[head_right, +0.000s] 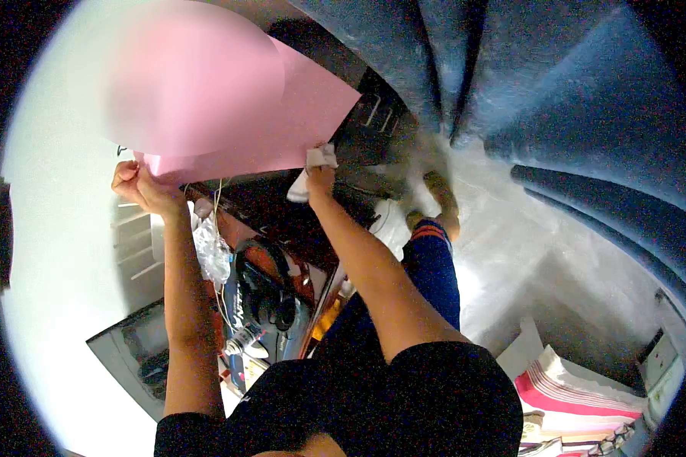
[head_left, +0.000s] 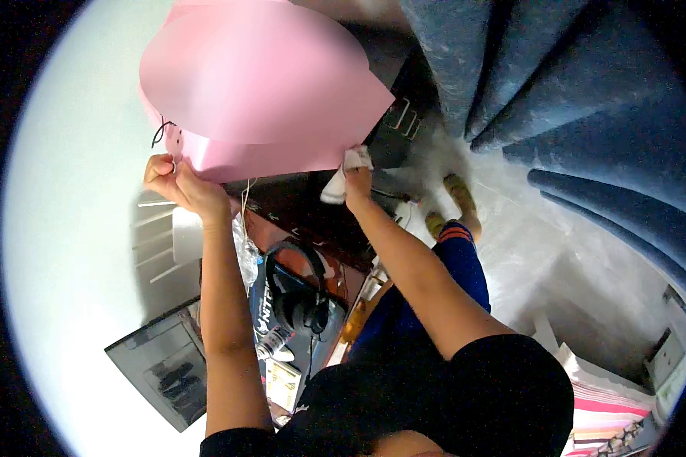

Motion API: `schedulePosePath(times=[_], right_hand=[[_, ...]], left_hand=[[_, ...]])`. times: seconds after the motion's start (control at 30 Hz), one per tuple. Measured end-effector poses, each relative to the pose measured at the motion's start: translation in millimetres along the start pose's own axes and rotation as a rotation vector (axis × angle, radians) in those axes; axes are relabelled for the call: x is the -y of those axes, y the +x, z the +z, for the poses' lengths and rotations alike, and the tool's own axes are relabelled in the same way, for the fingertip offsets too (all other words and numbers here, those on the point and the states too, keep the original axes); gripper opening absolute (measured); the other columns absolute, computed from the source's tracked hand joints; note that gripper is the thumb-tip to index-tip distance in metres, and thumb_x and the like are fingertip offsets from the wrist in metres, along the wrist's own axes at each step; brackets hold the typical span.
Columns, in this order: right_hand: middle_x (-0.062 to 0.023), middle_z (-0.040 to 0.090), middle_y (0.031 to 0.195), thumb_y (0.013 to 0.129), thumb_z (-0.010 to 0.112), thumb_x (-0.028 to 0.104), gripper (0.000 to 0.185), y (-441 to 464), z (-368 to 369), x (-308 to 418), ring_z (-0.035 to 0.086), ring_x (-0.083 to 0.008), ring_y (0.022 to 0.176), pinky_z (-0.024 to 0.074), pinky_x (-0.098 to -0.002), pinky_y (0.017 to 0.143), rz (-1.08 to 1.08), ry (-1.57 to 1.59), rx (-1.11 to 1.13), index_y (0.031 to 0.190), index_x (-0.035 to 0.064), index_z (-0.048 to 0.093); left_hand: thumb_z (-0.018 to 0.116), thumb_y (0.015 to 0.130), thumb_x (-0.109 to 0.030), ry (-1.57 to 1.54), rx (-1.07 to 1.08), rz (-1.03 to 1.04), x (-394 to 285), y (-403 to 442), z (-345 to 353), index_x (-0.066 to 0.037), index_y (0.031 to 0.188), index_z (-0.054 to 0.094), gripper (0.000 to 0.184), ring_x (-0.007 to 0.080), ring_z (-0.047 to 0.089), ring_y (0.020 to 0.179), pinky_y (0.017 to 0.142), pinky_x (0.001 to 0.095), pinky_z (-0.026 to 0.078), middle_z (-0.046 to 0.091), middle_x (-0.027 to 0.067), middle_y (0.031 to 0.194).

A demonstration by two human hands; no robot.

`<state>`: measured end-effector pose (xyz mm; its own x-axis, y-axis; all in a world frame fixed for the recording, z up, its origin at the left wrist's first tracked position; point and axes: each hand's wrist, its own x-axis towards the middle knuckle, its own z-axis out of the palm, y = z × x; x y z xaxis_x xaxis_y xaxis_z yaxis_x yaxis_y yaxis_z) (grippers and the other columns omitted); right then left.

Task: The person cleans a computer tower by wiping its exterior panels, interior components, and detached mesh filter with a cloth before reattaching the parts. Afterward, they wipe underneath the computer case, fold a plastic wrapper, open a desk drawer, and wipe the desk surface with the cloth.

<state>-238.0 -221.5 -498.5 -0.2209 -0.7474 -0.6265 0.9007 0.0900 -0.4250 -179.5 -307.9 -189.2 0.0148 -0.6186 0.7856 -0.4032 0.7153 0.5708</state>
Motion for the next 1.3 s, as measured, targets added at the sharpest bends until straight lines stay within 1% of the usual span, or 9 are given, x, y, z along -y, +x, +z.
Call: schedulePosePath(times=[0.17,0.23,0.43,0.67,0.77,0.87,0.97,1.07,1.3], right_hand=[[-0.0097,0.053,0.122,0.088,0.049,0.031,0.04,-107.3,-19.7,112.8,0.052,-0.0241,0.111,0.0408,-0.043,0.097,0.317,0.249,0.271,0.12,0.0056,0.05],[-0.012,0.053,0.123,0.09,0.046,0.026,0.038,-158.2,-9.6,169.3,0.051,-0.0268,0.114,0.0401,-0.0437,0.098,0.317,0.135,0.206,0.123,0.0056,0.048],[-0.0113,0.046,0.13,0.089,0.052,0.028,0.047,-210.6,12.5,220.9,0.048,-0.0284,0.117,0.0397,-0.0443,0.099,0.252,0.377,0.535,0.131,0.0101,0.04],[-0.0116,0.055,0.12,0.089,0.051,0.021,0.037,-175.5,2.1,224.0,0.05,-0.0235,0.114,0.0439,-0.0412,0.094,0.401,0.043,0.554,0.123,0.0058,0.048],[-0.0165,0.054,0.119,0.088,0.047,0.013,0.037,-170.6,-3.4,259.5,0.05,-0.028,0.114,0.0417,-0.0367,0.094,-0.24,-1.228,0.311,0.122,-0.0026,0.047],[-0.0229,0.04,0.133,0.087,0.054,0.031,0.054,-199.9,51.7,268.7,0.039,-0.0395,0.123,0.0295,-0.0451,0.102,-1.07,-1.213,0.782,0.129,-0.0002,0.042],[-0.0211,0.04,0.135,0.086,0.057,0.038,0.06,-173.1,91.2,263.1,0.04,-0.0349,0.123,0.0293,-0.0416,0.103,-1.073,-1.051,0.764,0.131,0.0012,0.041],[-0.0083,0.059,0.111,0.089,0.054,0.028,0.043,-118.2,82.5,327.1,0.056,-0.0153,0.099,0.0427,-0.0295,0.088,-0.194,-0.974,0.52,0.122,0.0,0.051],[-0.0118,0.061,0.107,0.089,0.053,0.022,0.035,-14.1,76.8,469.8,0.059,-0.0189,0.095,0.0447,-0.0289,0.084,-0.269,-0.789,0.099,0.112,-0.0039,0.056]], left_hand=[[0.049,0.073,-0.004,0.521,0.039,0.052,-20.4,-5.1,-12.0,0.001,0.097,0.034,0.029,0.0186,0.032,0.092,0.092,0.0326,0.025,0.031,0.0092,0.098],[0.051,0.075,-0.001,0.181,-0.11,0.024,-43.0,-30.5,-21.4,0.001,0.102,0.034,0.032,0.018,0.032,0.094,0.09,0.031,0.026,0.032,0.0081,0.098],[0.059,0.075,-0.01,-0.248,0.314,-0.841,-132.0,-128.8,-22.3,-0.003,0.118,0.044,0.046,0.0202,0.046,0.107,0.096,0.0334,0.034,0.047,0.0099,0.114],[0.064,0.072,-0.01,0.086,0.282,-0.419,-135.0,-101.7,4.8,-0.001,0.091,0.056,0.023,0.0277,0.052,0.096,0.079,0.0343,0.043,0.05,0.0158,0.108],[0.061,0.072,-0.004,0.14,0.171,-0.338,-135.5,-83.5,5.4,0.001,0.089,0.054,0.018,0.0321,0.054,0.084,0.074,0.0342,0.044,0.052,0.0173,0.1],[0.058,0.081,-0.01,-0.136,0.286,-0.745,-141.8,-76.4,26.7,-0.002,0.104,0.045,0.027,0.0209,0.053,0.082,0.073,0.0314,0.044,0.052,0.0131,0.094],[0.056,0.086,-0.013,-0.66,0.291,-1.182,-147.0,-61.3,61.5,-0.002,0.116,0.036,0.038,0.0149,0.048,0.087,0.076,0.0297,0.043,0.047,0.0107,0.101],[0.062,0.08,-0.009,-0.291,0.493,-0.849,-131.9,-38.9,81.5,-0.002,0.12,0.039,0.046,0.0237,0.052,0.095,0.083,0.0331,0.043,0.048,0.0144,0.114],[0.068,0.065,-0.002,0.086,0.673,-0.2,-129.9,28.2,93.4,-0.008,0.1,0.06,0.036,0.0274,0.057,0.086,0.076,0.0412,0.047,0.059,0.0112,0.102]])
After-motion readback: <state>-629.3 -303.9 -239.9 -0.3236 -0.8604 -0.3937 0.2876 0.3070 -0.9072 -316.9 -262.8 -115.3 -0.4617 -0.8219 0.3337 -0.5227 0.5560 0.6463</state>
